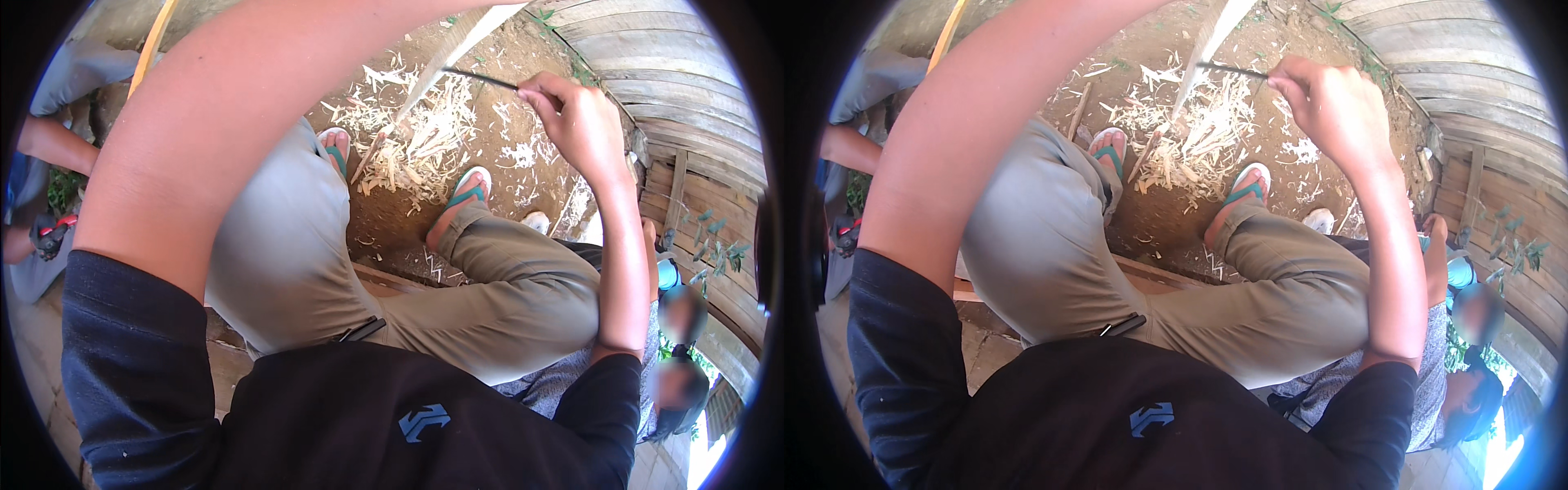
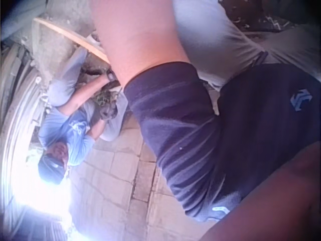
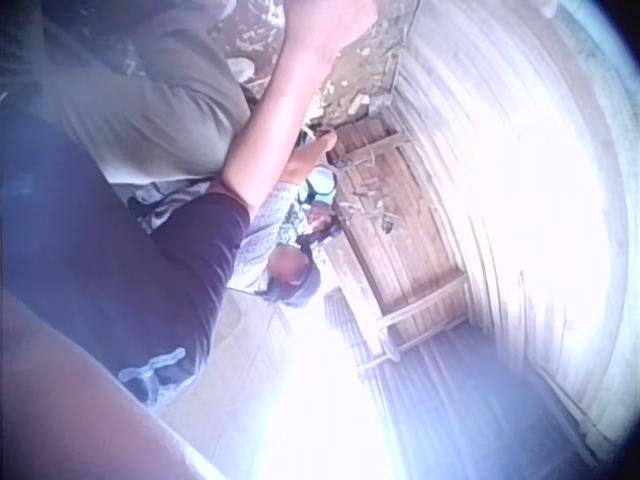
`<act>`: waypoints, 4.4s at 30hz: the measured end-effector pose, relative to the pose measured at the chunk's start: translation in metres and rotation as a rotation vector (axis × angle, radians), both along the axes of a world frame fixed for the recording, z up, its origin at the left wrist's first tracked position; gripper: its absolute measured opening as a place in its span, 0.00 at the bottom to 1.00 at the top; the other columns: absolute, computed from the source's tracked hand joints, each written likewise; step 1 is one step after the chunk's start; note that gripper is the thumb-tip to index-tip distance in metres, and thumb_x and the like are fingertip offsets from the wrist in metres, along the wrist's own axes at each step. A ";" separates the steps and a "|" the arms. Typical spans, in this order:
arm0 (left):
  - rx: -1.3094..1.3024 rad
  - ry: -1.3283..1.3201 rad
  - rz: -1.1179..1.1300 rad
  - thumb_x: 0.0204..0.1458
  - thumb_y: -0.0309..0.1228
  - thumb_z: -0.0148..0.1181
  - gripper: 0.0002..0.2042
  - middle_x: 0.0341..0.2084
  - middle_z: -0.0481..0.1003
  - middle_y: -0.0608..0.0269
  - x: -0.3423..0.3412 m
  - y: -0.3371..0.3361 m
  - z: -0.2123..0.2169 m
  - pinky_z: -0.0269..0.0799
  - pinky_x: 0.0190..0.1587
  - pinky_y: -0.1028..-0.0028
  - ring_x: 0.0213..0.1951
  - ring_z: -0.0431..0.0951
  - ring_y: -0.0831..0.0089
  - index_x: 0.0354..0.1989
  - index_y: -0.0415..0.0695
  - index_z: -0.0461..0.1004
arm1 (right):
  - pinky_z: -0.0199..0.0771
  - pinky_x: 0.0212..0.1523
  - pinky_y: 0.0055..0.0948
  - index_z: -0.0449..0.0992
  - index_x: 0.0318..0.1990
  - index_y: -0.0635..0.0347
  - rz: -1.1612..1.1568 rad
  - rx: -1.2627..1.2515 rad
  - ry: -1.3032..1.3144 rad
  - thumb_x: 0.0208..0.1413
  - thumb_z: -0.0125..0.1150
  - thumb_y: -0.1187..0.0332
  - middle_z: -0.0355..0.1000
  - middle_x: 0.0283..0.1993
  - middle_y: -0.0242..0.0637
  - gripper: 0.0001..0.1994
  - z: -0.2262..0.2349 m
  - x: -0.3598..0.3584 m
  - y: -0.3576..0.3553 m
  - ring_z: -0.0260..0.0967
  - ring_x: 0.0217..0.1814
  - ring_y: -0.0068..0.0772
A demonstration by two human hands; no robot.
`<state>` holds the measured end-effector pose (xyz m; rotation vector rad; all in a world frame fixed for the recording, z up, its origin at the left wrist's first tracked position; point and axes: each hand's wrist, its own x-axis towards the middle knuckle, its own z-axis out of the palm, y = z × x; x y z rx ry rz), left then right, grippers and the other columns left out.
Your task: The person sits on the ground and uses a knife to shave thin strips from a long piece of wood held in the left hand. Wood shavings accumulate on the ground as the person repeatedly draws the knife along the wood's length.
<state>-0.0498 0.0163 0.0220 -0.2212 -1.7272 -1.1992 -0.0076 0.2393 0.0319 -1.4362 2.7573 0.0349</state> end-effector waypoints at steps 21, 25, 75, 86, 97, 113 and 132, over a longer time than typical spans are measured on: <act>-0.026 -0.065 -0.039 0.53 0.40 0.62 0.22 0.33 0.79 0.36 0.004 -0.007 0.001 0.79 0.40 0.52 0.39 0.82 0.40 0.51 0.36 0.72 | 0.81 0.38 0.47 0.84 0.42 0.41 -0.029 0.092 0.070 0.64 0.60 0.54 0.80 0.29 0.42 0.09 -0.013 -0.009 -0.005 0.80 0.35 0.51; -0.031 -0.046 -0.014 0.53 0.39 0.62 0.22 0.34 0.79 0.36 0.003 -0.007 0.000 0.79 0.41 0.53 0.40 0.82 0.41 0.52 0.36 0.72 | 0.80 0.37 0.46 0.84 0.41 0.42 -0.004 0.086 0.060 0.64 0.60 0.55 0.80 0.29 0.42 0.09 -0.015 -0.008 -0.005 0.80 0.34 0.51; -0.050 -0.074 -0.003 0.56 0.31 0.63 0.12 0.27 0.76 0.51 -0.009 -0.009 -0.003 0.74 0.29 0.63 0.26 0.79 0.60 0.42 0.36 0.72 | 0.81 0.37 0.41 0.81 0.43 0.48 0.305 -0.124 -0.202 0.64 0.62 0.52 0.82 0.35 0.33 0.12 -0.100 -0.098 0.003 0.81 0.35 0.43; 0.119 -0.228 -0.039 0.65 0.34 0.56 0.09 0.23 0.73 0.65 -0.066 -0.068 -0.059 0.73 0.25 0.70 0.23 0.75 0.74 0.34 0.42 0.73 | 0.79 0.28 0.42 0.80 0.37 0.48 0.383 -0.191 -0.145 0.67 0.57 0.53 0.80 0.29 0.35 0.12 -0.210 -0.092 0.002 0.79 0.29 0.43; 0.348 -0.453 0.148 0.62 0.33 0.45 0.14 0.42 0.66 0.47 -0.017 -0.108 -0.022 0.79 0.49 0.52 0.43 0.74 0.54 0.48 0.34 0.58 | 0.75 0.35 0.55 0.80 0.31 0.48 0.528 -0.147 -0.235 0.55 0.62 0.54 0.78 0.29 0.45 0.11 -0.215 -0.115 -0.037 0.78 0.34 0.55; 0.294 -0.425 0.097 0.61 0.29 0.44 0.11 0.39 0.68 0.48 -0.017 -0.074 -0.021 0.80 0.42 0.55 0.36 0.75 0.56 0.48 0.37 0.56 | 0.77 0.35 0.55 0.82 0.39 0.45 0.265 -0.460 -0.271 0.56 0.61 0.53 0.80 0.32 0.44 0.11 -0.182 -0.091 -0.021 0.79 0.36 0.55; 0.406 -0.531 -0.176 0.57 0.41 0.45 0.17 0.37 0.70 0.50 -0.023 -0.066 -0.012 0.70 0.51 0.54 0.41 0.72 0.55 0.41 0.37 0.66 | 0.73 0.31 0.43 0.81 0.26 0.52 0.373 -0.568 -0.323 0.48 0.72 0.60 0.80 0.28 0.36 0.08 -0.092 -0.115 -0.015 0.78 0.31 0.44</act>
